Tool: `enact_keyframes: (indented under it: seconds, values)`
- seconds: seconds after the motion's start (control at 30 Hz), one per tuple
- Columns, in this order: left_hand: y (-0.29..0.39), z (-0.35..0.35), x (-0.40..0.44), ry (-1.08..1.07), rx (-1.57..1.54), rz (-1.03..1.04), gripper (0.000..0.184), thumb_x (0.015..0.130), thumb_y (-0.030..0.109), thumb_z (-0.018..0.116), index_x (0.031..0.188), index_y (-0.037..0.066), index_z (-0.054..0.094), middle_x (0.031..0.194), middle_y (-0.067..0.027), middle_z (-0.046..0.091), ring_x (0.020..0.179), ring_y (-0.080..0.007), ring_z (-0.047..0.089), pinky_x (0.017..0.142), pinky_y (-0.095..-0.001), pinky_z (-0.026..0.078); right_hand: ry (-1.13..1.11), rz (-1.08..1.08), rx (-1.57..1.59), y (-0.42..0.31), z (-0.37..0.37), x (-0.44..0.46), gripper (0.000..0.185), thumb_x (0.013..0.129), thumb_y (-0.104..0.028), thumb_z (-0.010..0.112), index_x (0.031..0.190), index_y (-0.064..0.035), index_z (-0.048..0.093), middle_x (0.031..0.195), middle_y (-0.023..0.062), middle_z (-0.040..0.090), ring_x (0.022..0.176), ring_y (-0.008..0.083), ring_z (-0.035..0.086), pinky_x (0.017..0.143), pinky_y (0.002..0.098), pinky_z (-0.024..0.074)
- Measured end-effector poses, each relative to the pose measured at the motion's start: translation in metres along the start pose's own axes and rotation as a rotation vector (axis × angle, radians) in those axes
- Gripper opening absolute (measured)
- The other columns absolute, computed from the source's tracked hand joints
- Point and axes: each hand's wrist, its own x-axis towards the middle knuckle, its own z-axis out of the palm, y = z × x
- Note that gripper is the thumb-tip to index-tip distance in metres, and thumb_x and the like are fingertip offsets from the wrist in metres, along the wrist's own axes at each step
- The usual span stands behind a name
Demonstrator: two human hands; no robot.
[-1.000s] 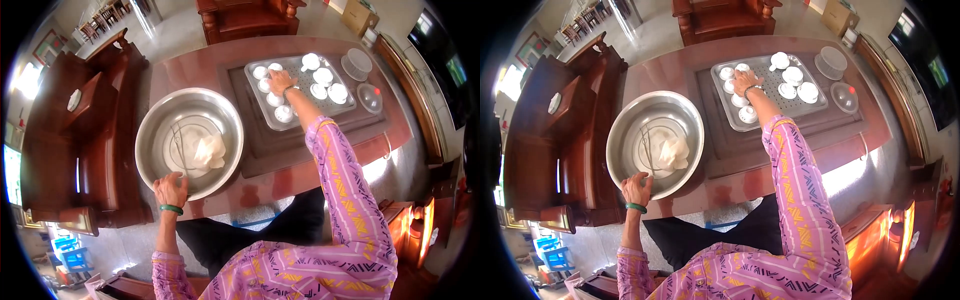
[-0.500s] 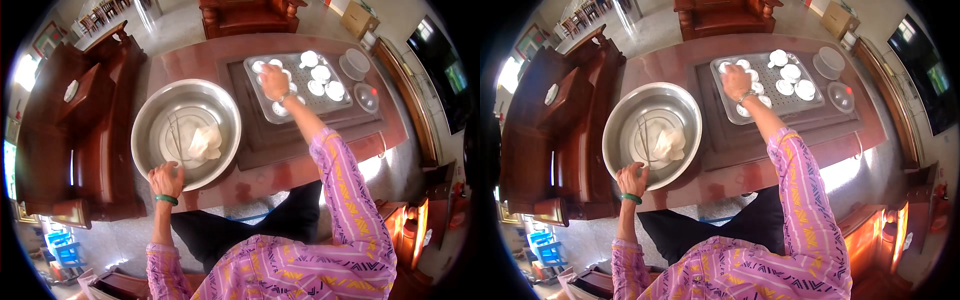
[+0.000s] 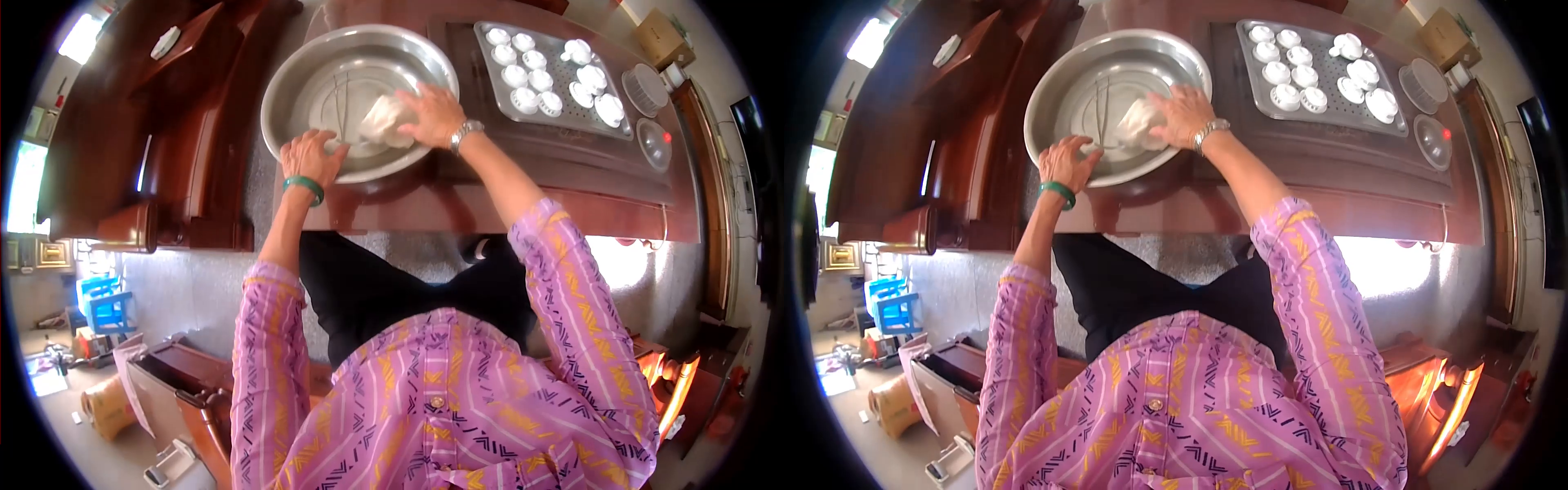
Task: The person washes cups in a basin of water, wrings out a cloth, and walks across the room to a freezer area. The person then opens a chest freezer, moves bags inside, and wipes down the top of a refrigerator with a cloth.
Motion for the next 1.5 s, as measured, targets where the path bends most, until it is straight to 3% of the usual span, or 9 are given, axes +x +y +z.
enact_keyframes:
  seconds: [0.53,0.67,0.83,1.07,1.27,1.33,1.37,1.43,1.5]
  values:
    - [-0.002,0.006,0.004,0.056,-0.037,0.013,0.034,0.080,0.037,0.048,0.099,0.012,0.061,0.106,-0.0061,0.057,0.103,-0.0266,0.050,0.088,-0.0394,0.034,0.080,-0.060,0.012,0.000,0.002,-0.001,0.051,0.075,-0.035,0.059,0.119,-0.0121,0.047,0.108,0.0184,0.049,0.101,0.0310,0.045,0.087,0.0391,0.0335]
    - [-0.008,0.007,0.003,0.155,-0.038,0.071,0.030,0.079,0.032,0.052,0.100,0.012,0.060,0.106,-0.0081,0.057,0.102,-0.0273,0.050,0.087,-0.0395,0.035,0.156,-0.047,-0.032,-0.008,0.002,0.001,0.049,0.078,-0.042,0.054,0.115,-0.0091,0.051,0.110,0.0190,0.049,0.103,0.0308,0.044,0.089,0.0402,0.0322]
    - [-0.002,-0.003,0.005,0.089,-0.056,0.087,0.029,0.077,0.030,0.055,0.100,0.012,0.059,0.109,-0.0106,0.056,0.105,-0.0290,0.048,0.087,-0.0401,0.033,0.037,0.005,-0.055,-0.017,-0.005,0.008,0.054,0.081,-0.047,0.047,0.119,-0.0079,0.048,0.113,0.0210,0.046,0.106,0.0336,0.041,0.092,0.0446,0.0284]
    - [-0.001,-0.008,0.014,-0.008,-0.020,0.112,0.031,0.076,0.028,0.057,0.102,0.011,0.058,0.112,-0.0107,0.053,0.105,-0.0301,0.047,0.088,-0.0410,0.033,-0.171,-0.021,-0.013,-0.022,-0.009,0.019,0.066,0.077,-0.049,0.052,0.129,-0.0128,0.034,0.127,0.0223,0.034,0.112,0.0396,0.034,0.092,0.0567,0.0224]
    - [0.000,-0.014,0.017,-0.162,0.029,0.127,0.030,0.077,0.030,0.055,0.102,0.013,0.058,0.112,-0.0105,0.053,0.106,-0.0299,0.046,0.089,-0.0406,0.031,-0.267,0.009,0.002,-0.022,0.004,0.032,0.063,0.076,-0.031,0.059,0.131,-0.0163,0.031,0.130,0.0222,0.029,0.111,0.0440,0.038,0.088,0.0595,0.0275]
    - [0.000,-0.014,0.018,-0.189,0.050,0.118,0.029,0.078,0.030,0.054,0.101,0.014,0.058,0.111,-0.0104,0.053,0.106,-0.0293,0.046,0.089,-0.0404,0.030,-0.439,0.077,0.098,-0.020,0.009,0.044,0.042,0.075,-0.020,0.056,0.115,-0.0115,0.047,0.113,0.0219,0.048,0.094,0.0376,0.052,0.078,0.0517,0.0391]
    - [-0.001,-0.011,0.018,-0.183,-0.013,0.083,0.026,0.077,0.028,0.055,0.097,0.013,0.058,0.107,-0.0109,0.054,0.103,-0.0284,0.047,0.089,-0.0405,0.029,-0.443,0.072,0.099,-0.016,0.011,0.051,0.042,0.075,-0.020,0.056,0.115,-0.0115,0.047,0.113,0.0219,0.048,0.094,0.0376,0.052,0.078,0.0517,0.0391]
    - [-0.002,-0.014,0.020,-0.146,-0.153,0.035,0.021,0.079,0.024,0.052,0.094,0.011,0.057,0.100,-0.0121,0.055,0.094,-0.0284,0.051,0.084,-0.0416,0.034,-0.624,0.199,0.296,-0.013,0.012,0.064,0.021,0.073,-0.009,0.048,0.094,-0.0075,0.052,0.084,0.0193,0.056,0.075,0.0362,0.054,0.066,0.0461,0.0415]
    - [-0.002,-0.007,0.027,-0.081,-0.597,-0.189,0.021,0.081,0.024,0.050,0.095,0.009,0.056,0.097,-0.0139,0.054,0.087,-0.0319,0.053,0.078,-0.0425,0.039,-0.124,0.109,0.358,-0.022,0.005,0.059,0.008,0.072,-0.011,0.050,0.076,-0.0064,0.055,0.061,0.0166,0.056,0.061,0.0357,0.055,0.056,0.0443,0.0427]
